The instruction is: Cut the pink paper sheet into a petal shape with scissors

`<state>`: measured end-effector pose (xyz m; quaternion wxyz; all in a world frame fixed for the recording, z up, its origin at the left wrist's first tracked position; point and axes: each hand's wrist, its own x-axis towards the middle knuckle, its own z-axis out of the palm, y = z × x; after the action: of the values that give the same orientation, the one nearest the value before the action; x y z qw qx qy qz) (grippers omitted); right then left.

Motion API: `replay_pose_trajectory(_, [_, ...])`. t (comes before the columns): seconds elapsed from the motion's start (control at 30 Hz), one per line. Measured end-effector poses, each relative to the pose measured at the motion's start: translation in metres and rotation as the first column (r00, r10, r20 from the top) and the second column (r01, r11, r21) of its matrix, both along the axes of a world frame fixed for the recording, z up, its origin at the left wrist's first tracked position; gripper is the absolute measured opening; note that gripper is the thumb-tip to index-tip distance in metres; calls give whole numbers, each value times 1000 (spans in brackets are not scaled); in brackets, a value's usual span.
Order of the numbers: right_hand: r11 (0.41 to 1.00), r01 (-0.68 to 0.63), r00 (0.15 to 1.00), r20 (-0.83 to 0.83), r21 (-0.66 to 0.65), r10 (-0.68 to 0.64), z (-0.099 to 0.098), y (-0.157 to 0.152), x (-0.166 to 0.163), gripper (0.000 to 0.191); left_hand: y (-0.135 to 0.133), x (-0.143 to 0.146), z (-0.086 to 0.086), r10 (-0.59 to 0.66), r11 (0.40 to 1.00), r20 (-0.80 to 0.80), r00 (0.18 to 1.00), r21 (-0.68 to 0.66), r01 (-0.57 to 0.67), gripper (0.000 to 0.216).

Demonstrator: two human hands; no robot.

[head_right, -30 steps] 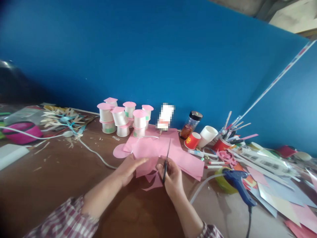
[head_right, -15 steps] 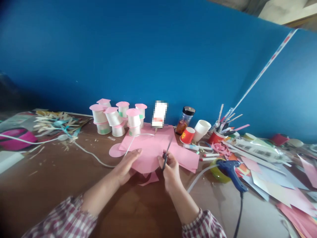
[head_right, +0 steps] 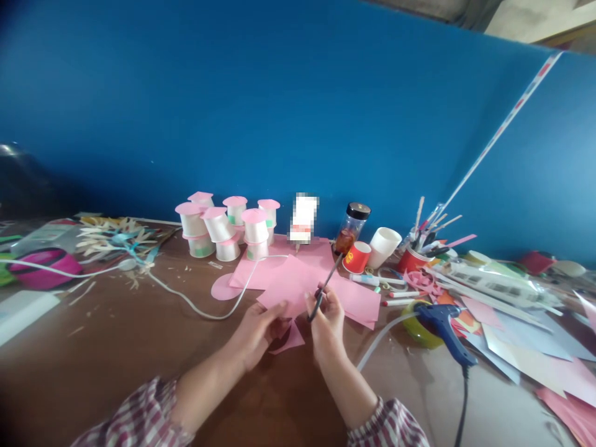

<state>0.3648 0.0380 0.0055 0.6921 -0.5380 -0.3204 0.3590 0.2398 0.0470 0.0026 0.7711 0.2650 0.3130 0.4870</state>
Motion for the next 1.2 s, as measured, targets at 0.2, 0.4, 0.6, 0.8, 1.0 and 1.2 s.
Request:
replay_pose_trajectory(0.2, [1000,-14,984,178,9,12,3,-3,0,41,2,-2,-1,46,997,-160,986,64,-37,34])
replay_pose_trajectory(0.4, [999,25,964,263,20,-30,3,-5,0,40,6,-8,5,28,993,-219,975,116,-2,34])
replay_pose_trajectory(0.6, [999,20,973,231,42,-29,1,-5,-2,40,2,-7,7,-45,993,-152,987,100,61,38])
replay_pose_trajectory(0.8, [998,0,951,308,61,-19,5,-3,3,34,5,-9,2,6,996,-182,983,84,9,34])
replay_pose_trajectory(1.0, [998,-32,947,321,49,15,2,-2,6,34,7,-8,2,5,992,-251,968,122,26,34])
replay_pose_trajectory(1.2, [1000,-11,962,273,25,3,3,-3,2,41,5,-7,9,62,993,-271,961,113,-32,30])
